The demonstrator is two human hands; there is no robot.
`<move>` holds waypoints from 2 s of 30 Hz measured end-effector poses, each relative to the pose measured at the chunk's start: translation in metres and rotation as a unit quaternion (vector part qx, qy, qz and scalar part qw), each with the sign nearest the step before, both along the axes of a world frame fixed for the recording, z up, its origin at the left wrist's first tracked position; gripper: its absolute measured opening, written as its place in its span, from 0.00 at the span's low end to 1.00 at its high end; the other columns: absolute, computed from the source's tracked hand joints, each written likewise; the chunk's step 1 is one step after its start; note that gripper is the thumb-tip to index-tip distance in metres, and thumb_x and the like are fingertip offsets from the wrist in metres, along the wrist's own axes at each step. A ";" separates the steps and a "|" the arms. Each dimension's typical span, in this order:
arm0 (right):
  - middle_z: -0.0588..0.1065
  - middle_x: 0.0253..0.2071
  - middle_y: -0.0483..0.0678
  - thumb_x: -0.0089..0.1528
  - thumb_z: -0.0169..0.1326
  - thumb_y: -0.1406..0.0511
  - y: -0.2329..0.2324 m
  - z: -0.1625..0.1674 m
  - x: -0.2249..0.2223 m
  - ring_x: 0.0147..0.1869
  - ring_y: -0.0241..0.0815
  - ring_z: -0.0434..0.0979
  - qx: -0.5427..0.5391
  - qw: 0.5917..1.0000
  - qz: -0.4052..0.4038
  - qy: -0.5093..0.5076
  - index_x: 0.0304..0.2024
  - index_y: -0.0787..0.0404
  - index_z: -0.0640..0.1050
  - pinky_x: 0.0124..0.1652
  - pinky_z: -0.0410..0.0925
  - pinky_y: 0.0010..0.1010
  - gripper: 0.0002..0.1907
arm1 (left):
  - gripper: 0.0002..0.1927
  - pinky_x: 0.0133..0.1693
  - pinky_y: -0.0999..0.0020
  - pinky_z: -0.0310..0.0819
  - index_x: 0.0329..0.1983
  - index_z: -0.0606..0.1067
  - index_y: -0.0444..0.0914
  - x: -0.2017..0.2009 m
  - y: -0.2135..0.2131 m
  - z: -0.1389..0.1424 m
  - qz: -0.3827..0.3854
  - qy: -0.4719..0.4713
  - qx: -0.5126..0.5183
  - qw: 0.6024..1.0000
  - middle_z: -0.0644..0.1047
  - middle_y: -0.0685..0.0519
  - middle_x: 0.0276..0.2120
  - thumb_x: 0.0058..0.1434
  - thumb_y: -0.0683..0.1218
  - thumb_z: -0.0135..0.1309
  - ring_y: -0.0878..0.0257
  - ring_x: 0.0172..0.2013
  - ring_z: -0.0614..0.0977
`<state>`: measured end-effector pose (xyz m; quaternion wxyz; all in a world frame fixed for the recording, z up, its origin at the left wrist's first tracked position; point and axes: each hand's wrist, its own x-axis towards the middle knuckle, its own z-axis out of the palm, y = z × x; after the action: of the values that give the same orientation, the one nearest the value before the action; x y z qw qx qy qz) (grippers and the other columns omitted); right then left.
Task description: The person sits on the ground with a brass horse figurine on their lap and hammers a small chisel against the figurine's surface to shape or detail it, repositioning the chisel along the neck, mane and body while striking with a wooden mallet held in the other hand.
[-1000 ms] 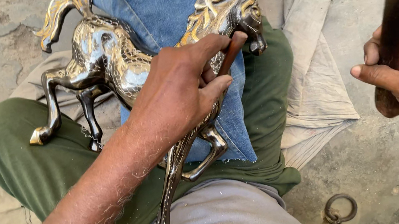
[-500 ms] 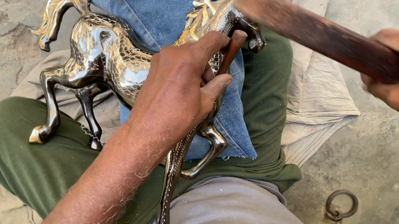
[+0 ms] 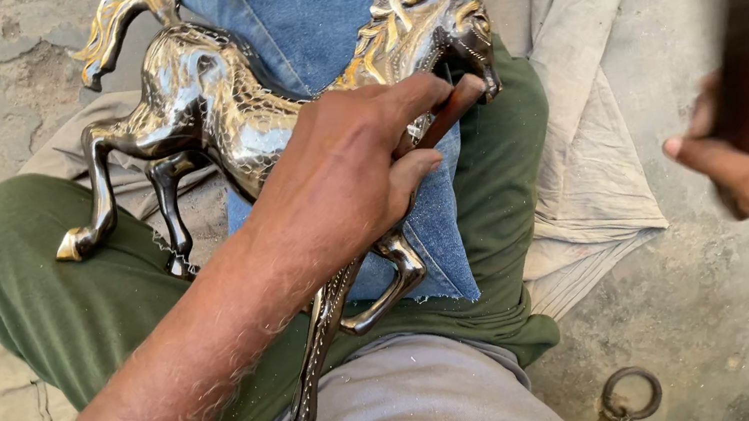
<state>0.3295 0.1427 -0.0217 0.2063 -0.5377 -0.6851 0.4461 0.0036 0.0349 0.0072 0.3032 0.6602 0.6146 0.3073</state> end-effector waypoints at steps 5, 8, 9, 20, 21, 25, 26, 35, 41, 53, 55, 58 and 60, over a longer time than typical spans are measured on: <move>0.77 0.35 0.51 0.61 0.63 0.74 0.002 -0.009 0.010 0.34 0.42 0.79 0.046 0.950 0.126 -0.282 0.48 0.64 0.75 0.36 0.76 0.34 0.15 | 0.20 0.34 0.51 0.73 0.52 0.77 0.39 0.003 0.007 0.002 -0.002 0.031 0.008 0.999 0.81 0.44 0.30 0.56 0.42 0.67 0.45 0.34 0.83; 0.80 0.33 0.50 0.59 0.65 0.71 -0.010 -0.040 0.016 0.31 0.41 0.80 0.018 0.923 0.103 -0.371 0.47 0.62 0.77 0.35 0.75 0.35 0.15 | 0.22 0.32 0.63 0.77 0.56 0.77 0.42 -0.002 -0.004 0.010 0.050 -0.077 -0.002 0.996 0.82 0.51 0.34 0.58 0.42 0.65 0.58 0.30 0.82; 0.80 0.34 0.49 0.54 0.66 0.73 -0.021 -0.057 0.017 0.34 0.39 0.79 0.016 0.952 0.067 -0.298 0.45 0.62 0.78 0.38 0.74 0.35 0.17 | 0.22 0.32 0.68 0.79 0.57 0.76 0.43 -0.007 -0.011 0.013 0.084 -0.134 -0.022 0.987 0.83 0.54 0.36 0.59 0.42 0.64 0.64 0.29 0.82; 0.81 0.36 0.56 0.52 0.63 0.73 -0.151 -0.174 0.019 0.35 0.43 0.80 -0.247 0.956 -0.140 -0.078 0.49 0.70 0.77 0.36 0.73 0.34 0.22 | 0.11 0.30 0.68 0.78 0.48 0.75 0.34 -0.033 -0.103 -0.022 0.225 -0.073 -0.101 0.966 0.78 0.49 0.33 0.66 0.44 0.57 0.63 0.30 0.82; 0.82 0.38 0.56 0.53 0.62 0.72 -0.154 -0.173 0.019 0.38 0.43 0.82 -0.232 0.960 -0.133 -0.084 0.51 0.70 0.78 0.39 0.74 0.33 0.22 | 0.10 0.29 0.66 0.77 0.46 0.75 0.34 -0.029 -0.110 -0.027 0.230 -0.086 -0.137 0.960 0.77 0.48 0.32 0.67 0.45 0.55 0.62 0.29 0.82; 0.82 0.43 0.56 0.54 0.68 0.68 -0.150 -0.161 0.017 0.47 0.43 0.81 -0.064 0.976 -0.058 -0.200 0.53 0.68 0.79 0.46 0.72 0.35 0.25 | 0.12 0.32 0.64 0.78 0.40 0.70 0.33 -0.013 -0.128 -0.040 0.202 -0.123 -0.169 0.957 0.77 0.46 0.29 0.72 0.49 0.47 0.59 0.30 0.83; 0.81 0.45 0.55 0.56 0.67 0.68 -0.146 -0.156 0.015 0.48 0.43 0.81 -0.025 0.984 -0.087 -0.153 0.52 0.69 0.79 0.47 0.72 0.34 0.23 | 0.13 0.33 0.65 0.81 0.41 0.68 0.33 -0.009 -0.131 -0.042 0.196 -0.177 -0.180 0.948 0.78 0.47 0.29 0.72 0.50 0.45 0.61 0.31 0.86; 0.83 0.39 0.52 0.64 0.60 0.68 -0.130 -0.096 -0.053 0.40 0.38 0.85 -0.042 0.996 -0.040 0.064 0.48 0.68 0.81 0.41 0.80 0.25 0.13 | 0.14 0.18 0.72 0.68 0.40 0.64 0.38 0.040 -0.127 -0.060 0.307 -0.636 -0.266 0.656 0.78 0.49 0.27 0.72 0.54 0.39 0.65 0.21 0.78; 0.81 0.41 0.53 0.63 0.61 0.69 -0.139 -0.090 -0.095 0.39 0.37 0.79 -0.138 0.982 -0.012 0.132 0.57 0.70 0.78 0.38 0.74 0.25 0.21 | 0.16 0.12 0.76 0.55 0.37 0.63 0.39 0.049 -0.125 -0.059 0.322 -0.618 -0.238 0.676 0.75 0.51 0.24 0.73 0.55 0.39 0.71 0.14 0.70; 0.81 0.43 0.56 0.62 0.57 0.73 -0.121 -0.066 -0.128 0.48 0.47 0.81 -0.452 0.815 -0.092 0.351 0.51 0.73 0.77 0.49 0.75 0.36 0.15 | 0.11 0.13 0.77 0.58 0.54 0.65 0.48 0.016 -0.119 -0.064 0.303 -0.521 -0.139 0.786 0.72 0.55 0.23 0.76 0.55 0.37 0.73 0.14 0.68; 0.80 0.45 0.56 0.61 0.57 0.74 -0.116 -0.059 -0.139 0.50 0.48 0.81 -0.430 0.835 -0.055 0.340 0.51 0.74 0.77 0.50 0.75 0.37 0.15 | 0.10 0.13 0.77 0.57 0.54 0.65 0.48 0.008 -0.118 -0.069 0.317 -0.522 -0.133 0.780 0.72 0.55 0.23 0.75 0.55 0.38 0.73 0.13 0.68; 0.80 0.47 0.57 0.58 0.57 0.78 -0.112 -0.048 -0.158 0.51 0.48 0.81 -0.389 0.862 -0.011 0.325 0.52 0.75 0.76 0.51 0.74 0.37 0.18 | 0.13 0.13 0.76 0.56 0.43 0.63 0.40 -0.006 -0.118 -0.078 0.329 -0.513 -0.127 0.782 0.72 0.55 0.22 0.75 0.54 0.39 0.72 0.13 0.68; 0.80 0.47 0.59 0.57 0.57 0.80 -0.117 -0.047 -0.172 0.51 0.49 0.81 -0.380 0.868 0.007 0.319 0.54 0.76 0.75 0.53 0.74 0.38 0.21 | 0.13 0.13 0.77 0.56 0.44 0.63 0.40 -0.020 -0.123 -0.085 0.333 -0.518 -0.120 0.778 0.71 0.56 0.22 0.76 0.54 0.40 0.72 0.13 0.67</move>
<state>0.1579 0.0259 -0.0690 0.1897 -0.3980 -0.3634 0.8207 -0.0161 -0.0879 -0.0780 0.5316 0.1135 0.5781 0.6086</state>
